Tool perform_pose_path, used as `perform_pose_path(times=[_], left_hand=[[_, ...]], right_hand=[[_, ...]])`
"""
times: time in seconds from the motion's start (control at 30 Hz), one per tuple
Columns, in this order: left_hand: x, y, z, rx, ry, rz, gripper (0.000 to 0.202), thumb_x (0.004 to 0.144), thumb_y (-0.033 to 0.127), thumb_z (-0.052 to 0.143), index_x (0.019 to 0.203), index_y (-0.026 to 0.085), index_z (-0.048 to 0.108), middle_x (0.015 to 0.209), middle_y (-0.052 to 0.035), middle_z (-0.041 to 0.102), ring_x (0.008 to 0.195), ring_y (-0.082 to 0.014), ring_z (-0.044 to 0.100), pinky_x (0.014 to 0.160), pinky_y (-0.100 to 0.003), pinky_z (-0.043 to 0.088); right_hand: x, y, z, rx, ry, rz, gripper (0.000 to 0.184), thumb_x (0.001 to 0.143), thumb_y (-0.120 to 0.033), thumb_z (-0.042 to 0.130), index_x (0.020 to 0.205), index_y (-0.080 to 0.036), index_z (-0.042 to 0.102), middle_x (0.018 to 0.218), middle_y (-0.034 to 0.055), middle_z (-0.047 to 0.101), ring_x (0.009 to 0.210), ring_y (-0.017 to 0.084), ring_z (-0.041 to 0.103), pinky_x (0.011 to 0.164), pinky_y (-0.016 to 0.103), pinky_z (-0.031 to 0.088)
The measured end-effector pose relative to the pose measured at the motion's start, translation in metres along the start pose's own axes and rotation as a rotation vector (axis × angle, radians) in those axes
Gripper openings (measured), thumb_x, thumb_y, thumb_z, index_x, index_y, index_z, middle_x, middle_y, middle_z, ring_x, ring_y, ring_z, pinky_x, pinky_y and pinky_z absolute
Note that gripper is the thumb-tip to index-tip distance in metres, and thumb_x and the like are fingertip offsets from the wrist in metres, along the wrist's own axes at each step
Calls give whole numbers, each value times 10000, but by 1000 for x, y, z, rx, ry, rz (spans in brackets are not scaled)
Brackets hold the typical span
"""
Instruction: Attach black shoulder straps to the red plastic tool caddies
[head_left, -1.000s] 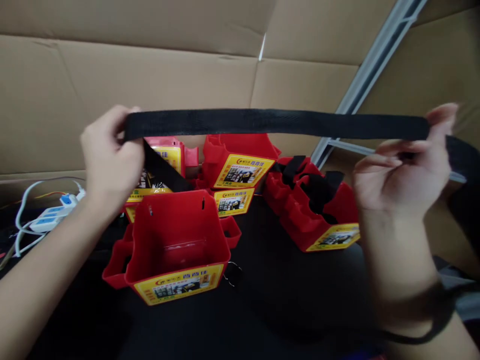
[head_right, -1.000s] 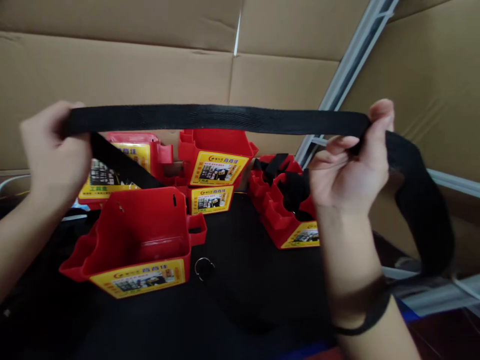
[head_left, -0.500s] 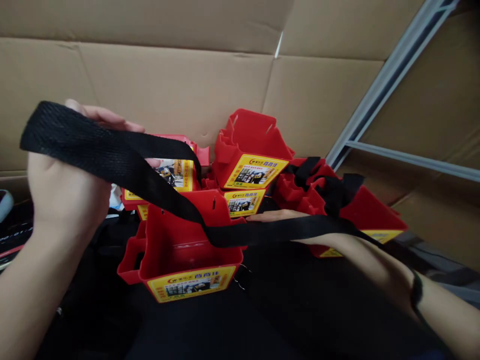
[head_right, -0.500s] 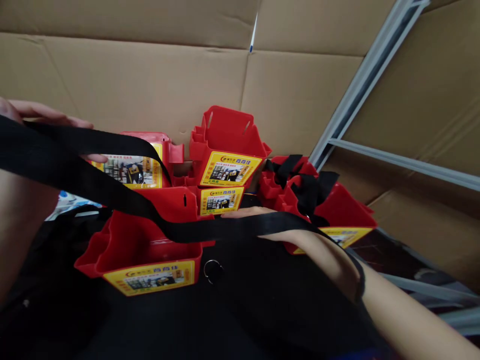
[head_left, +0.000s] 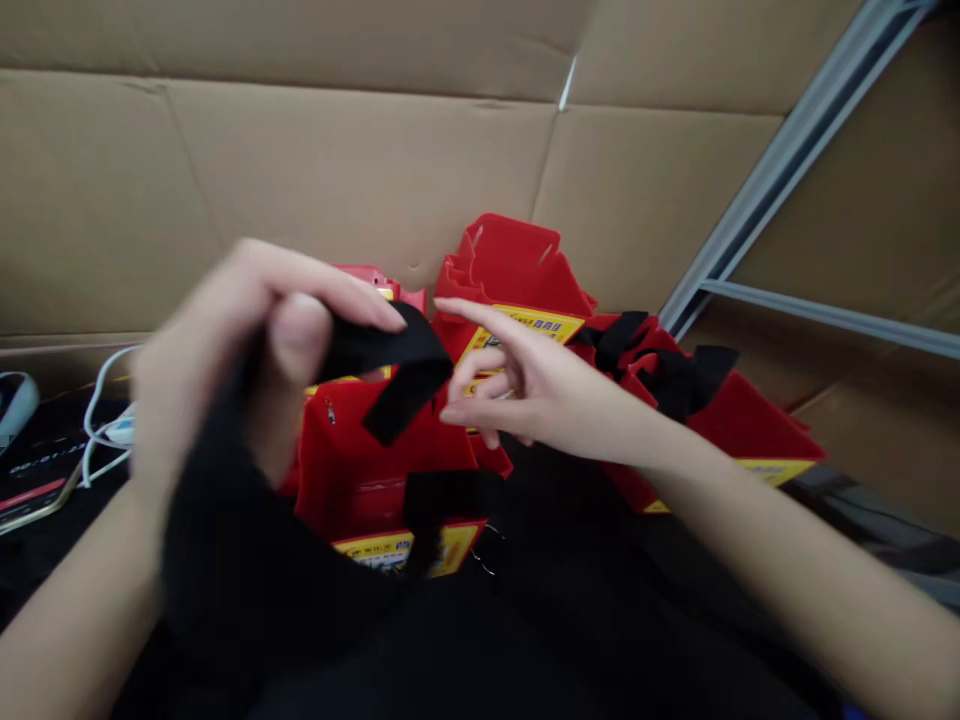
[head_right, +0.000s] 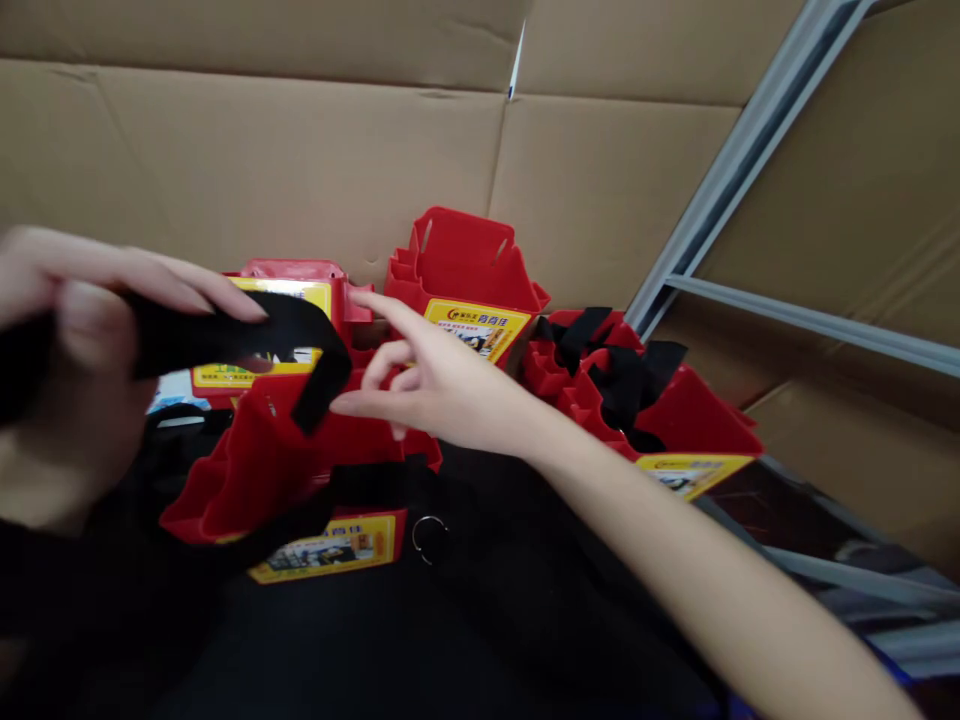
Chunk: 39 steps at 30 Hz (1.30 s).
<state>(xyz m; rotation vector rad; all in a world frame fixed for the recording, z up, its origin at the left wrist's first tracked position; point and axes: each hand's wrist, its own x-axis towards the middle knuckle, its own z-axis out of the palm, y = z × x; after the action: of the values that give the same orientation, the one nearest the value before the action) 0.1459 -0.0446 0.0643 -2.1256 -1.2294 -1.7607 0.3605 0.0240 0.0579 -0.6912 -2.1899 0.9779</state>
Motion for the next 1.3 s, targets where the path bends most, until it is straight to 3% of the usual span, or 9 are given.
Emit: perform_pose_path(times=[0.1,0.17,0.23,0.4,0.5,0.77,0.93,1.13,1.3], left_hand=[[-10,4,5,-47,-340,289,211,874,243,546,1082,272,569,1090,17,647,1031,-160,610,927,-275,495],[-12,-7,0,-56,-581,326,518,804,255,638,1284,287,446,1332,4,508,1208,-199,508,975,-266,468],[-13,-22,-10,44,-684,258,643,786,264,643,1359,333,359,1440,22,389,1294,-226,421,964,-276,475],[-9,-60,-21,411,-617,-159,299,806,373,578,1074,242,612,1046,-45,686,883,-234,658,748,-361,529],[-7,-72,-16,461,-698,-321,325,804,484,546,953,221,667,891,-63,717,754,-234,668,659,-356,509],[-7,-79,-9,701,-747,-272,246,798,474,520,808,257,636,751,-47,693,631,-256,633,556,-351,402],[-5,-84,-9,595,-778,-286,235,801,447,516,772,248,639,734,-36,689,613,-214,623,546,-317,391],[-5,-88,-11,594,-782,-275,239,808,448,509,794,246,637,754,-40,695,632,-214,627,558,-313,388],[-5,-88,-12,567,-808,-228,234,820,431,500,818,231,623,760,-34,684,626,-186,609,558,-288,373]], right_hand=[[19,6,21,-138,69,-176,455,725,-175,646,1176,-217,598,937,24,685,830,175,644,690,280,531],[28,17,28,-176,97,-199,281,758,-121,563,1016,-176,660,921,30,686,866,182,642,721,283,516],[33,27,33,-111,130,-152,238,781,-105,512,961,-169,655,854,23,680,766,152,645,619,242,506],[26,37,50,-6,246,-107,95,791,-142,568,851,-181,630,772,-4,641,586,102,586,495,210,464],[22,36,54,-164,316,-169,47,827,-175,566,822,-179,613,808,10,634,641,100,573,540,206,446],[16,31,23,-117,270,-75,105,833,-190,556,936,-175,563,796,17,606,579,98,549,502,206,424],[8,21,13,-471,273,-160,205,683,-22,569,735,-183,453,639,-45,493,552,76,433,512,198,332],[-2,9,16,-738,-34,-74,208,671,9,514,684,-174,416,638,-42,490,576,76,419,540,215,289],[-5,6,19,-734,-36,-29,183,669,-4,521,682,-170,446,659,-31,528,589,86,465,527,211,311]])
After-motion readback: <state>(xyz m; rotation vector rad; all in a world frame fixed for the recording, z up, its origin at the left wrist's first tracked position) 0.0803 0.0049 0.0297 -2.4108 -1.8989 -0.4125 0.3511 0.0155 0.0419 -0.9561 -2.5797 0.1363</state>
